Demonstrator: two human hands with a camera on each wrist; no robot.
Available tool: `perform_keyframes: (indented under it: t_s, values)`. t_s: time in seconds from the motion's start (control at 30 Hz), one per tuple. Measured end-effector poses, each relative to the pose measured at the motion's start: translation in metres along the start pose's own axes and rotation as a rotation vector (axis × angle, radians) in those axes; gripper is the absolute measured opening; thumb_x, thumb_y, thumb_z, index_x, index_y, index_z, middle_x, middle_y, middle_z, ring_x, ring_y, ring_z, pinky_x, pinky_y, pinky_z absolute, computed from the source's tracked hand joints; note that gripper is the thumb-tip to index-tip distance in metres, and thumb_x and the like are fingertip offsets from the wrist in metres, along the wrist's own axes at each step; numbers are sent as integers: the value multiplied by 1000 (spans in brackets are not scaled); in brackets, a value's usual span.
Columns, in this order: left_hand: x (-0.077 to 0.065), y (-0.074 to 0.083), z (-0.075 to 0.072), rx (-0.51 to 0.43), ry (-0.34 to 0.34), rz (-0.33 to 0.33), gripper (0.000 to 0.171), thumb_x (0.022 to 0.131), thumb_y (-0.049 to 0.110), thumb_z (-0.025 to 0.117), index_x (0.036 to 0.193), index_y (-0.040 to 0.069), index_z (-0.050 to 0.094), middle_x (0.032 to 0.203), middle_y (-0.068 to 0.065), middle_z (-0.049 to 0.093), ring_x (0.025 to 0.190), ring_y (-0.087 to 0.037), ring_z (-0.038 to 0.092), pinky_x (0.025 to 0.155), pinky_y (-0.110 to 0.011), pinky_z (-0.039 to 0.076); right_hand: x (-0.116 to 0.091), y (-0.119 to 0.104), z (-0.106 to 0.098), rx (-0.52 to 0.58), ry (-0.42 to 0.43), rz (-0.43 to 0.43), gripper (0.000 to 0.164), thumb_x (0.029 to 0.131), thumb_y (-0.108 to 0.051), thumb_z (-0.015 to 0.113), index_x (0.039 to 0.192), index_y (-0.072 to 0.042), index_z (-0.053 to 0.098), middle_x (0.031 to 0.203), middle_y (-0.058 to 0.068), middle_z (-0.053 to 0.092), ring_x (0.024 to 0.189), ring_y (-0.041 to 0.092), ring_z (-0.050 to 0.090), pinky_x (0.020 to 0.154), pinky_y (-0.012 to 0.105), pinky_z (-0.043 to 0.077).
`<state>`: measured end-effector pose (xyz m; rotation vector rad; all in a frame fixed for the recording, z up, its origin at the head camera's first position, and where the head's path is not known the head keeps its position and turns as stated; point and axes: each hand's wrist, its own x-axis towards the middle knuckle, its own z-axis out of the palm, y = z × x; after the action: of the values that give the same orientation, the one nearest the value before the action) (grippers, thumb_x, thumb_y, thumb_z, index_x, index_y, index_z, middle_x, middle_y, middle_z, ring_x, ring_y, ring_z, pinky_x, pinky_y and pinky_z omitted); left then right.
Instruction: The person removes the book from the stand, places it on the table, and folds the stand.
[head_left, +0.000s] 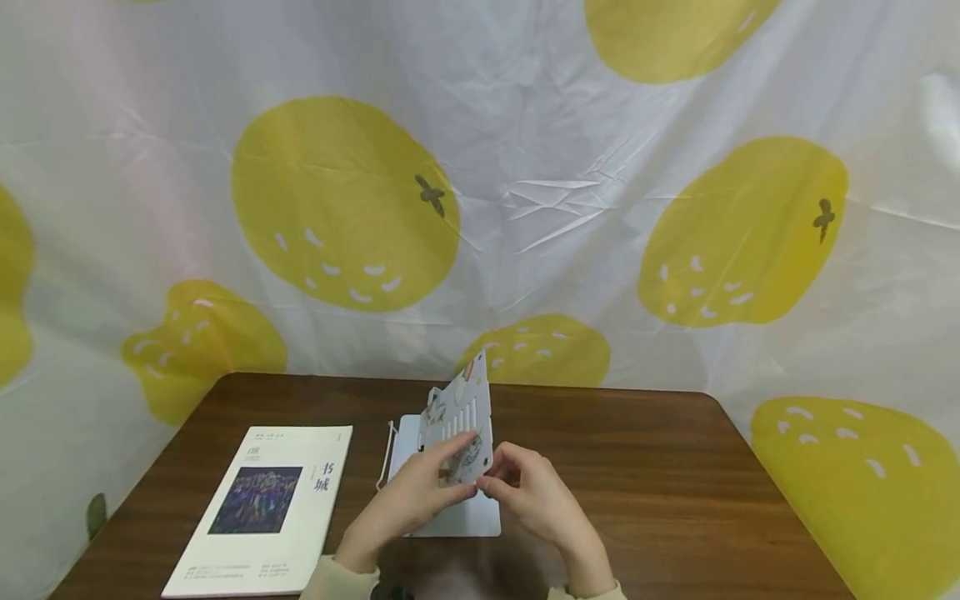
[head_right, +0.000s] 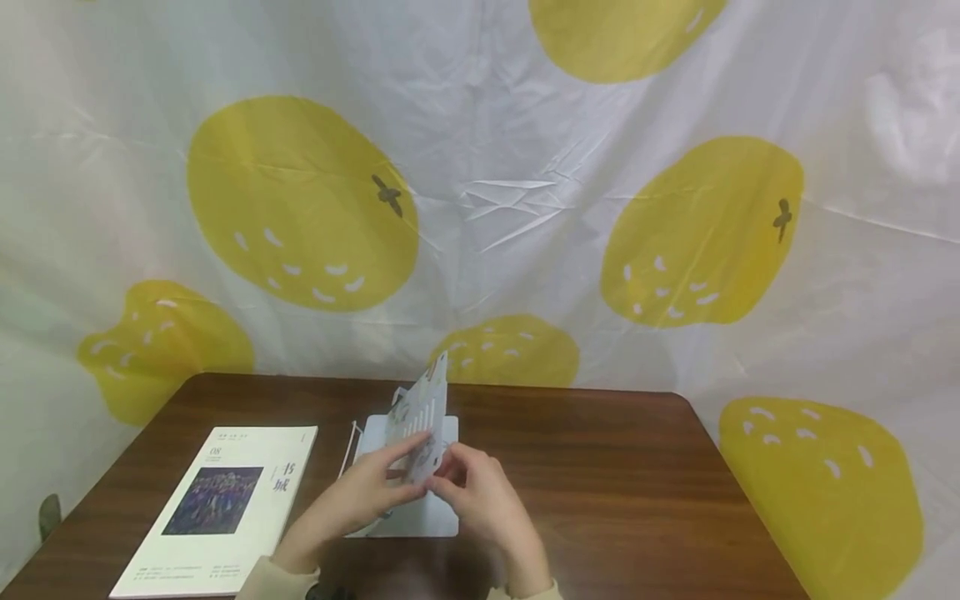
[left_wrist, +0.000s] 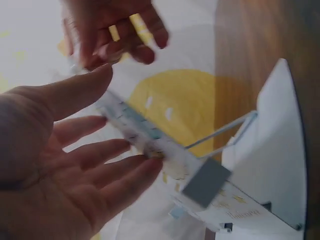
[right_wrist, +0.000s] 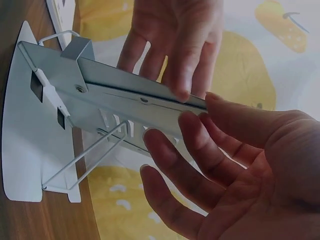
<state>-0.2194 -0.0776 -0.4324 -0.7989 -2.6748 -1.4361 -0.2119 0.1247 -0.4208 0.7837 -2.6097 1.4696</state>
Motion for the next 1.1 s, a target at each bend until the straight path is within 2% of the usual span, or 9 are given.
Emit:
perform_keyframes:
  t_s: [0.1,0.23,0.33,0.47,0.63,0.77,1.1]
  values:
    - [-3,0,9,95,72,59,63,87,12,74,144,4,47,143,-14,50,127,-31,49,101,-49,42,-1,-1,-2,6,-5,-14,10,87,-9,71,84,-10,62,76,-7,64,72,9,59,66,26,49]
    - [-7,0,16,198,149,123,59,87,9,73,140,1,50,140,-15,53,127,-30,50,104,-45,40,-1,0,-3,13,-24,-12,6,88,-5,69,87,-6,64,79,-6,65,76,10,60,69,27,50]
    - [-9,3,19,284,204,127,55,86,12,74,137,3,55,133,-14,59,119,-29,58,97,-45,46,0,2,-2,16,-43,0,5,88,0,67,88,-1,63,79,1,67,76,13,62,69,28,50]
    - [-13,7,22,364,265,118,50,85,13,76,132,3,60,124,-14,65,108,-27,64,87,-43,52,2,7,3,14,-50,-5,5,88,3,67,91,-1,64,81,5,68,76,16,62,71,28,51]
    - [-17,10,26,386,305,128,45,86,10,74,128,1,62,125,-14,64,107,-28,65,85,-42,53,4,18,9,18,-22,-3,6,88,-3,69,91,-7,66,78,-3,65,75,11,59,71,27,51]
    - [-18,9,29,399,316,130,43,87,10,72,128,0,61,125,-14,64,104,-28,66,83,-43,54,7,29,14,27,20,35,6,88,-4,69,91,-9,66,76,-6,63,74,10,59,70,28,50]
    - [-19,10,33,425,395,134,43,86,7,71,127,-1,60,123,-15,65,98,-31,68,79,-42,55,12,55,27,41,160,105,10,85,-2,71,95,-4,67,84,2,67,81,16,62,75,31,51]
